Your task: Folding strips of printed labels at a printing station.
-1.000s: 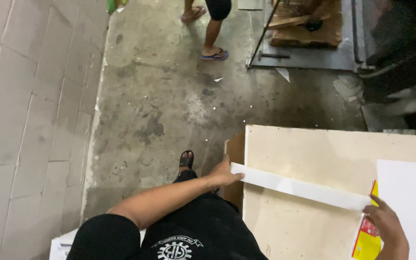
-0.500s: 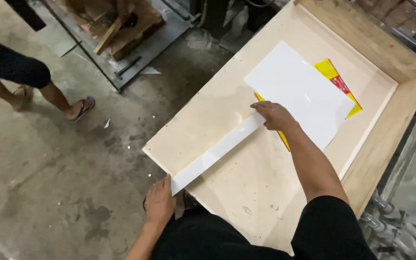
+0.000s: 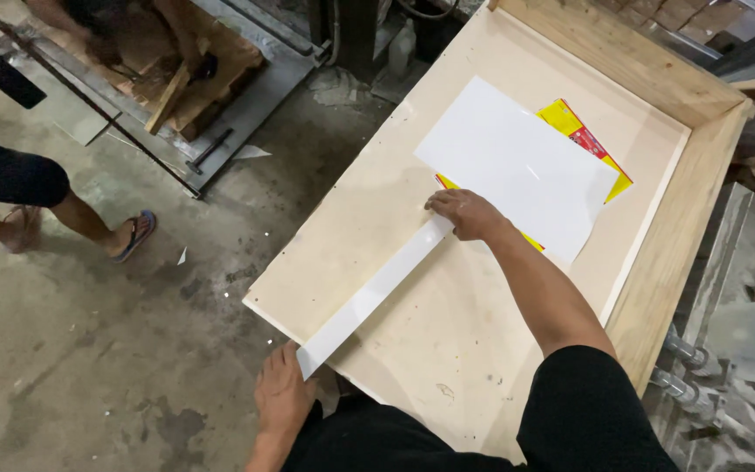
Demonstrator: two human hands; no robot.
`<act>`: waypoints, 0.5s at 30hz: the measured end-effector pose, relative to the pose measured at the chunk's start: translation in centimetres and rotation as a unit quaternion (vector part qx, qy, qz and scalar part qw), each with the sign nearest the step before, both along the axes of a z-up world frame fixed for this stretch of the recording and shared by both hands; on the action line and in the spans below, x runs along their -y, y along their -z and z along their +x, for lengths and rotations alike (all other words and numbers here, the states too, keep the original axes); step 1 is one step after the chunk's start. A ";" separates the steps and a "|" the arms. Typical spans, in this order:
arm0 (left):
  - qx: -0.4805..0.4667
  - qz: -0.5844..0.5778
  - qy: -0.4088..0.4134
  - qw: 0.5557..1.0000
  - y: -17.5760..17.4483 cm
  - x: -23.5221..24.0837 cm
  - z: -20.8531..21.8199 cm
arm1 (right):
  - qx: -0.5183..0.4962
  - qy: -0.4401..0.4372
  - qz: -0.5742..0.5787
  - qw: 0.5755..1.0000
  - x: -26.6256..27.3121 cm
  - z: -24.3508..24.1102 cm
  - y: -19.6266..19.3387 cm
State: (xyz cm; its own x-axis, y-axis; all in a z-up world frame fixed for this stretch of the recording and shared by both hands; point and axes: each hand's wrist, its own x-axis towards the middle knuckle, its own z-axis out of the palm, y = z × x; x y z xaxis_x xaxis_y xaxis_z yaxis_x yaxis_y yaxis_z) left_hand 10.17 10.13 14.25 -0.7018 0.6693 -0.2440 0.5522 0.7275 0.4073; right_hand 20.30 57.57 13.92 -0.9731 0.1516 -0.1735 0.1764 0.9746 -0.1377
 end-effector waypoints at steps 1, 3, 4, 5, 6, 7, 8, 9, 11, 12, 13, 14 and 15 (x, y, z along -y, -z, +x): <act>-0.005 0.001 -0.002 1.000 -0.6 -0.3 -0.1 | -0.015 -0.014 -0.012 1.000 0.2 -0.3 -0.2; -0.016 0.001 -0.001 1.000 0.1 -0.4 -0.1 | 0.001 -0.015 -0.011 1.000 -0.7 -0.3 1.3; -0.026 0.000 -0.002 1.000 0.5 -0.3 -0.1 | 0.017 -0.018 -0.012 1.000 -1.0 -0.3 2.2; -0.025 0.000 -0.001 1.000 0.9 -0.2 -0.2 | 0.017 -0.018 -0.013 1.000 -1.0 -0.3 2.4; -0.042 0.006 0.006 0.999 1.3 -0.2 -0.2 | 0.032 -0.016 -0.007 0.999 -1.1 -0.3 2.5; -0.059 0.012 0.013 0.998 1.7 0.0 -0.3 | 0.047 -0.015 -0.002 0.999 -1.1 -0.3 2.7; -0.058 0.011 0.014 0.998 1.9 0.1 -0.3 | 0.047 -0.014 -0.003 0.999 -0.9 -0.1 2.6; -0.067 0.013 0.020 0.997 2.1 0.1 -0.4 | 0.053 -0.006 -0.011 0.999 -0.8 -0.2 2.4; -0.077 0.015 0.026 0.997 2.5 0.2 -0.4 | 0.058 0.002 -0.020 0.998 -0.8 -0.2 2.5; -0.080 0.018 0.026 0.996 2.6 0.2 -0.3 | 0.057 -0.004 -0.011 0.998 -0.9 -0.2 2.7; -0.084 0.022 0.026 0.996 2.7 0.1 -0.4 | 0.055 -0.010 -0.002 0.998 -1.0 -0.3 2.9; -0.086 0.021 0.026 0.996 2.1 -0.2 -0.5 | 0.053 -0.010 -0.002 0.999 -0.6 -0.4 2.4; -0.078 0.015 0.030 0.996 1.4 -0.4 -0.5 | 0.052 -0.014 0.005 0.999 -0.1 -0.4 1.9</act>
State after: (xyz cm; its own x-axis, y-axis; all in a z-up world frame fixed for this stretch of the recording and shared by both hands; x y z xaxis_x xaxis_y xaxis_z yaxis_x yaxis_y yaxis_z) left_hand 9.68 10.55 12.83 -0.6884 0.7161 -0.1151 0.6521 0.6806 0.3341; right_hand 19.90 57.68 12.06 -0.9536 0.1276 -0.2726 0.1626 0.9806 -0.1097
